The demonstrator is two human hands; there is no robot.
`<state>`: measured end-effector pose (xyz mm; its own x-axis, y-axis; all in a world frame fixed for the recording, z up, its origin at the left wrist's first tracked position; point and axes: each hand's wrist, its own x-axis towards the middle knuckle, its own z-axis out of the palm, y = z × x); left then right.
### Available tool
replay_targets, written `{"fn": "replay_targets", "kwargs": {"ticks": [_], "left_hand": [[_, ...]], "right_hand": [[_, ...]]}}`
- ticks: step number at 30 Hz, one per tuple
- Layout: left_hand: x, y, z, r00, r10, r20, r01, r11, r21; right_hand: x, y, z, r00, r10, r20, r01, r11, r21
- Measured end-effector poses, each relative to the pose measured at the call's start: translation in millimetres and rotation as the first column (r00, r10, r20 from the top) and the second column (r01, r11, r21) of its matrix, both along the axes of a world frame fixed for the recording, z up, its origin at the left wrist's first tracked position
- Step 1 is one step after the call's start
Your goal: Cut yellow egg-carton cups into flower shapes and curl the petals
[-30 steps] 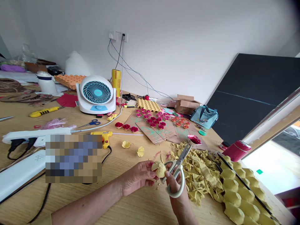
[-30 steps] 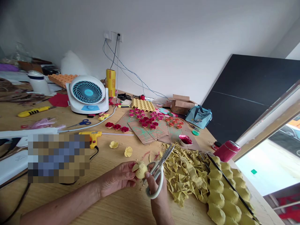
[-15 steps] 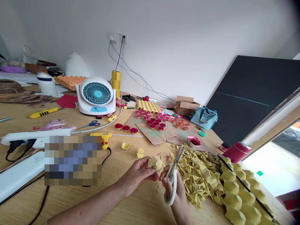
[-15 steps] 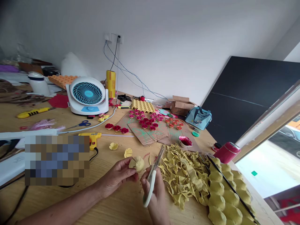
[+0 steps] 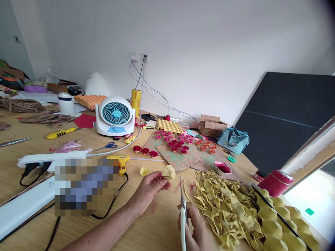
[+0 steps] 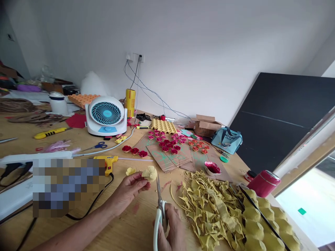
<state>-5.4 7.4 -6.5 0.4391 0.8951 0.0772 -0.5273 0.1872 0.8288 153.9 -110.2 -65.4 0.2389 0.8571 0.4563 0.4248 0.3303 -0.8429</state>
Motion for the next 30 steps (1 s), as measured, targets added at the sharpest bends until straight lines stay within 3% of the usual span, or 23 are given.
{"fn": "replay_targets", "kwargs": {"ticks": [4, 8, 13, 18, 23, 30], "left_hand": [[-0.8, 0.2, 0.5, 0.997, -0.008, 0.077, 0.015, 0.997, -0.08], [-2.0, 1.9, -1.7, 0.993, 0.008, 0.116, 0.009, 0.989, -0.149], [-3.7, 2.9, -1.2, 0.992, 0.003, 0.128, 0.014, 0.991, -0.13], [-4.1, 1.6, 2.2, 0.988, 0.002, 0.154, 0.024, 0.986, -0.164], [-3.1, -0.4, 4.9, 0.977, 0.008, 0.211, 0.044, 0.97, -0.241], [0.9, -7.4, 8.0, 0.986, -0.027, 0.162, 0.079, 0.943, -0.322]], "right_hand": [[3.0, 3.1, -0.5, 0.992, 0.035, 0.123, -0.035, 0.999, 0.003], [1.5, 5.9, -5.8, 0.995, 0.018, 0.099, -0.018, 1.0, 0.001], [2.1, 7.7, -13.7, 0.995, 0.018, 0.096, -0.017, 1.0, -0.011], [4.5, 12.1, -22.0, 0.993, 0.098, 0.066, -0.098, 0.995, -0.001], [4.3, 14.6, -29.9, 0.982, 0.187, -0.034, -0.189, 0.979, -0.076], [-0.4, 8.8, -21.1, 0.959, 0.249, -0.134, -0.267, 0.954, -0.135]]}}
